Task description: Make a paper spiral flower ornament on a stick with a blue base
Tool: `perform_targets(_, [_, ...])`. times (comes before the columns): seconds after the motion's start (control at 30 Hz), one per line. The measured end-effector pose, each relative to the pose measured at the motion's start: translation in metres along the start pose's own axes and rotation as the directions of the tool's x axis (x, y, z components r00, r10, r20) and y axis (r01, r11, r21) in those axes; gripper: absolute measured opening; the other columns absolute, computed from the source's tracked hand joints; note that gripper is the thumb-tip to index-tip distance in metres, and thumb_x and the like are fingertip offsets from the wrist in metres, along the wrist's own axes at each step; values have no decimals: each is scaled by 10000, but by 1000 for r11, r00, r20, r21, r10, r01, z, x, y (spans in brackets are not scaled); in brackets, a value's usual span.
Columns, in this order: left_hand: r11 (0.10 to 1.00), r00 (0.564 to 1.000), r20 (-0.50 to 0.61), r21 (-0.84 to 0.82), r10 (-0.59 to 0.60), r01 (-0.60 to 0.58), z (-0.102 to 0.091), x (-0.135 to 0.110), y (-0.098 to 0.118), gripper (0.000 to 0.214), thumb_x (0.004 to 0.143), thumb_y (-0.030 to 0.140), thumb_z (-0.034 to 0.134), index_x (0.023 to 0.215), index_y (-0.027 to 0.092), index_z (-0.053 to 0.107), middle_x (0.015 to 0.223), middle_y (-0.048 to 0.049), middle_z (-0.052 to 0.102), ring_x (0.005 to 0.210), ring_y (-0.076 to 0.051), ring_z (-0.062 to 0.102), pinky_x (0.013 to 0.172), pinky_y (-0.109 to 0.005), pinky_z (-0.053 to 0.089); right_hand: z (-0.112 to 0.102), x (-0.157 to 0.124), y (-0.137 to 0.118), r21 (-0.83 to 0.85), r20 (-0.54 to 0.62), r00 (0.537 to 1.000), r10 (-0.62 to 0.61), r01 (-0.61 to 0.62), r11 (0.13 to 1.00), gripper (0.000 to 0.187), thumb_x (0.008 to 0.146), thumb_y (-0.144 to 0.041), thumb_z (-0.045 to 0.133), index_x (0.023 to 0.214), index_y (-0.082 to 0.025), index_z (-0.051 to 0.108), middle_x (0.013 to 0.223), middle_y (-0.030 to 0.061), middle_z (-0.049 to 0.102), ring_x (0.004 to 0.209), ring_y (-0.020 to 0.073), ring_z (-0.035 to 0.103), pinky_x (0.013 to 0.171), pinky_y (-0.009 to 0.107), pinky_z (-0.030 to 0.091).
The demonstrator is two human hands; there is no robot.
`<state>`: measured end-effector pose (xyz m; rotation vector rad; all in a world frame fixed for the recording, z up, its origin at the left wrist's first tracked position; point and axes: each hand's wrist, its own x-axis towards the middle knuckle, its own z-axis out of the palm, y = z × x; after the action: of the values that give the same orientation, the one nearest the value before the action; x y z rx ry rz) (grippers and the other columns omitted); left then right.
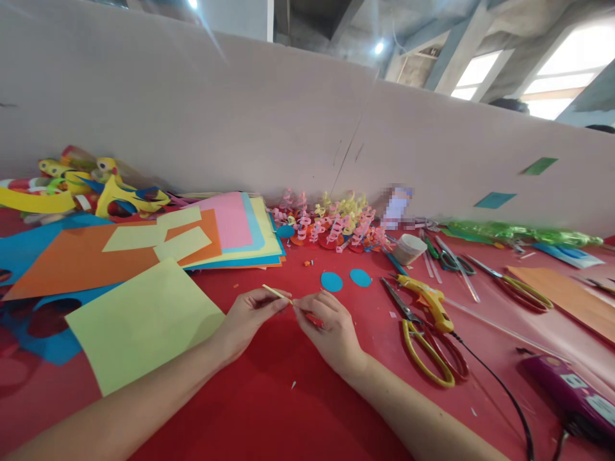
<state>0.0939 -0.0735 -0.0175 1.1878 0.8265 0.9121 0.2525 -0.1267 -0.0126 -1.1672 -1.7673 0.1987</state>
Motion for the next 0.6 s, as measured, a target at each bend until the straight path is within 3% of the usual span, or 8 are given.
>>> perform_targets(0.13, [1000, 1000, 11, 18, -9, 9, 0, -1, 1, 117, 698, 287, 702, 717, 172, 703, 736, -19, 682, 746, -149, 592, 765, -272, 464, 1, -2, 0, 23, 28, 999, 47, -47, 999, 168, 854, -182, 484, 850, -232, 644, 814, 50, 668, 754, 175, 593, 736, 322, 478])
perform_targets(0.23, [1000, 1000, 16, 5, 3, -3, 0, -2, 3, 118, 707, 294, 695, 734, 179, 704, 753, -13, 682, 759, -149, 592, 773, -269, 462, 2, -2, 0, 172, 52, 979, 195, -201, 964, 134, 839, -239, 518, 861, -218, 648, 808, 49, 672, 751, 174, 603, 717, 306, 482])
perform_targets(0.33, [1000, 999, 44, 19, 0, 0, 1, -3, 4, 114, 734, 301, 672, 767, 197, 706, 759, -3, 684, 762, -147, 594, 770, -261, 460, 3, 1, 2, 422, 179, 901, 396, -434, 796, 215, 848, -348, 507, 802, -197, 653, 751, 38, 680, 715, 167, 623, 676, 277, 484])
perform_targets(0.43, [998, 994, 105, 68, 2, -9, 2, -5, 6, 113, 757, 304, 650, 768, 206, 704, 744, 6, 685, 743, -141, 594, 750, -249, 457, 3, 4, 4, 566, 303, 816, 492, -569, 597, 277, 815, -417, 546, 695, -187, 645, 651, 15, 669, 647, 149, 616, 633, 249, 468])
perform_targets(0.5, [995, 992, 127, 98, 17, -30, 2, -6, 7, 108, 761, 299, 647, 775, 208, 702, 741, 10, 681, 739, -139, 592, 751, -248, 454, 2, 5, 5, 592, 341, 792, 506, -599, 540, 277, 783, -426, 589, 665, -182, 646, 614, 2, 658, 609, 130, 596, 613, 231, 450])
perform_targets(0.6, [991, 990, 138, 122, 43, -60, 3, -6, 9, 104, 766, 292, 641, 780, 208, 699, 747, 10, 676, 741, -142, 590, 750, -253, 451, 0, 6, 6, 583, 374, 774, 510, -624, 520, 284, 751, -438, 622, 659, -172, 661, 611, 1, 659, 578, 115, 571, 589, 220, 426])
